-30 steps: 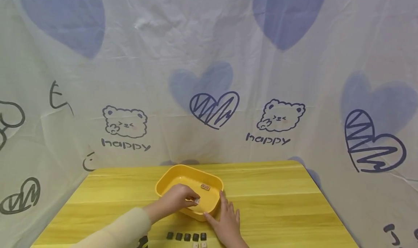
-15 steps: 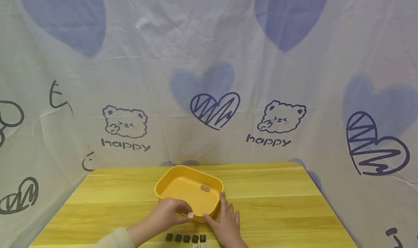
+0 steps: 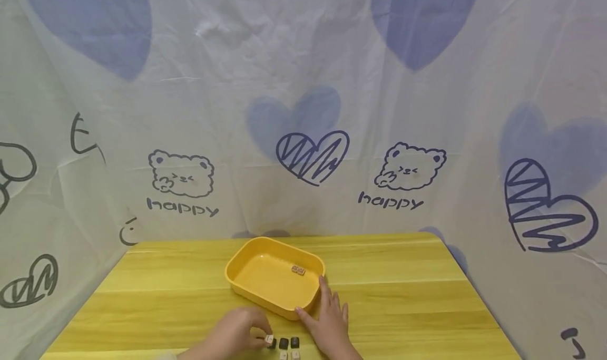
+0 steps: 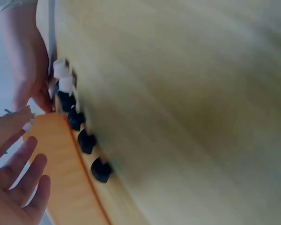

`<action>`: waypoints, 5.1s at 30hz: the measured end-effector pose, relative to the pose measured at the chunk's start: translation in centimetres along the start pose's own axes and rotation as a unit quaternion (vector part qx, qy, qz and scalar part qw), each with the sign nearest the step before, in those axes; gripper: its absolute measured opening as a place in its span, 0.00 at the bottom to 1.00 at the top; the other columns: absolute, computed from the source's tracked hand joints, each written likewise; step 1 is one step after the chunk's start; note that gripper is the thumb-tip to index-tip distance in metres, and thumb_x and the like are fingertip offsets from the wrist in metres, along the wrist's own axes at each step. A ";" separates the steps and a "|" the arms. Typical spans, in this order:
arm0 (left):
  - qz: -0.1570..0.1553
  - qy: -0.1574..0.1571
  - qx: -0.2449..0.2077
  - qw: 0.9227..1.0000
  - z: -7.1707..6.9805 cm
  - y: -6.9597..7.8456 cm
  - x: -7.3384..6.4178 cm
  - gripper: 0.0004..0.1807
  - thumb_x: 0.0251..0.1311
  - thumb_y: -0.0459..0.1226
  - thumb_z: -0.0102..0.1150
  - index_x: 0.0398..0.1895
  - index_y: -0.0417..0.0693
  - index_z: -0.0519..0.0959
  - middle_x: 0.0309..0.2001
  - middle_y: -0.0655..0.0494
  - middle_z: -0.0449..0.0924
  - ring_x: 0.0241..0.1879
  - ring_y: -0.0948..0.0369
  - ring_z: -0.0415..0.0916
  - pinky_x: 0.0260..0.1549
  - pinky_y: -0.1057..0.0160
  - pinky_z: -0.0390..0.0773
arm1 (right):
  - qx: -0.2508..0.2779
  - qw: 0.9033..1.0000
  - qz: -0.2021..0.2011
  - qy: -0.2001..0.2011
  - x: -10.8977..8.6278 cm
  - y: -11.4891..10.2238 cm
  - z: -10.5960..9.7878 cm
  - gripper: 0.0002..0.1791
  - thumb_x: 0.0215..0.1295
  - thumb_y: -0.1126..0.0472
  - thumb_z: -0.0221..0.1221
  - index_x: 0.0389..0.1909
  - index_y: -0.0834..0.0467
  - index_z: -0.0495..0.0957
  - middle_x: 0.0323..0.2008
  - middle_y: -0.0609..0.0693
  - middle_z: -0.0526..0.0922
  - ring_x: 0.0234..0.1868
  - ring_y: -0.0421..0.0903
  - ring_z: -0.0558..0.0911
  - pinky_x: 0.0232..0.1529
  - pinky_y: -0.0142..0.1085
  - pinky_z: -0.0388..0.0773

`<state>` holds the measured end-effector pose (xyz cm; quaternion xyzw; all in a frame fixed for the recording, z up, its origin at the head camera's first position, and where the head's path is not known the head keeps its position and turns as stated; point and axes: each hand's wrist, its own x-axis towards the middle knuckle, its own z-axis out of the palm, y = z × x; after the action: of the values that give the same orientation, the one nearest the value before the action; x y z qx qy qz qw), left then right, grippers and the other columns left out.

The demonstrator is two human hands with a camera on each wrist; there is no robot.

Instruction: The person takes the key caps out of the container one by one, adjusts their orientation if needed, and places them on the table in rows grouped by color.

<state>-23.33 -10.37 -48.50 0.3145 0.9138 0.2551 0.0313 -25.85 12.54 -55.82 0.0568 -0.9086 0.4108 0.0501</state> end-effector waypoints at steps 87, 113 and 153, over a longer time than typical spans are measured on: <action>0.073 -0.154 0.235 0.957 -3.0 -2.6 15.2 0.20 0.54 0.42 0.72 0.51 0.50 0.84 0.49 0.62 0.82 0.48 0.65 0.78 0.50 0.66 0.75 | 0.017 0.999 0.023 -0.032 0.2 -0.1 -0.3 0.53 0.63 0.35 0.57 0.78 0.52 0.38 0.72 0.67 0.53 0.70 0.73 0.48 0.63 0.68 0.30; 0.115 -0.152 0.311 0.931 -0.5 -3.0 17.6 0.03 0.59 0.34 0.66 0.33 0.52 0.86 0.29 0.65 0.80 0.28 0.66 0.73 0.36 0.68 0.76 | 0.020 0.999 0.019 -0.029 0.3 0.4 -0.1 0.53 0.63 0.34 0.57 0.78 0.51 0.39 0.73 0.66 0.52 0.70 0.73 0.49 0.64 0.68 0.30; 0.141 -0.084 0.241 0.956 -4.0 -0.9 10.3 0.02 0.52 0.35 0.68 0.25 0.51 0.85 0.20 0.67 0.76 0.21 0.69 0.68 0.27 0.71 0.72 | -0.001 1.000 -0.011 0.008 0.2 0.3 -0.2 0.52 0.64 0.35 0.57 0.78 0.55 0.41 0.71 0.66 0.57 0.70 0.72 0.52 0.65 0.67 0.33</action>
<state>-32.94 -6.71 -44.44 0.4585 0.8887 0.0013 -0.0051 -26.11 12.86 -55.92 0.0631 -0.9077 0.4102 0.0622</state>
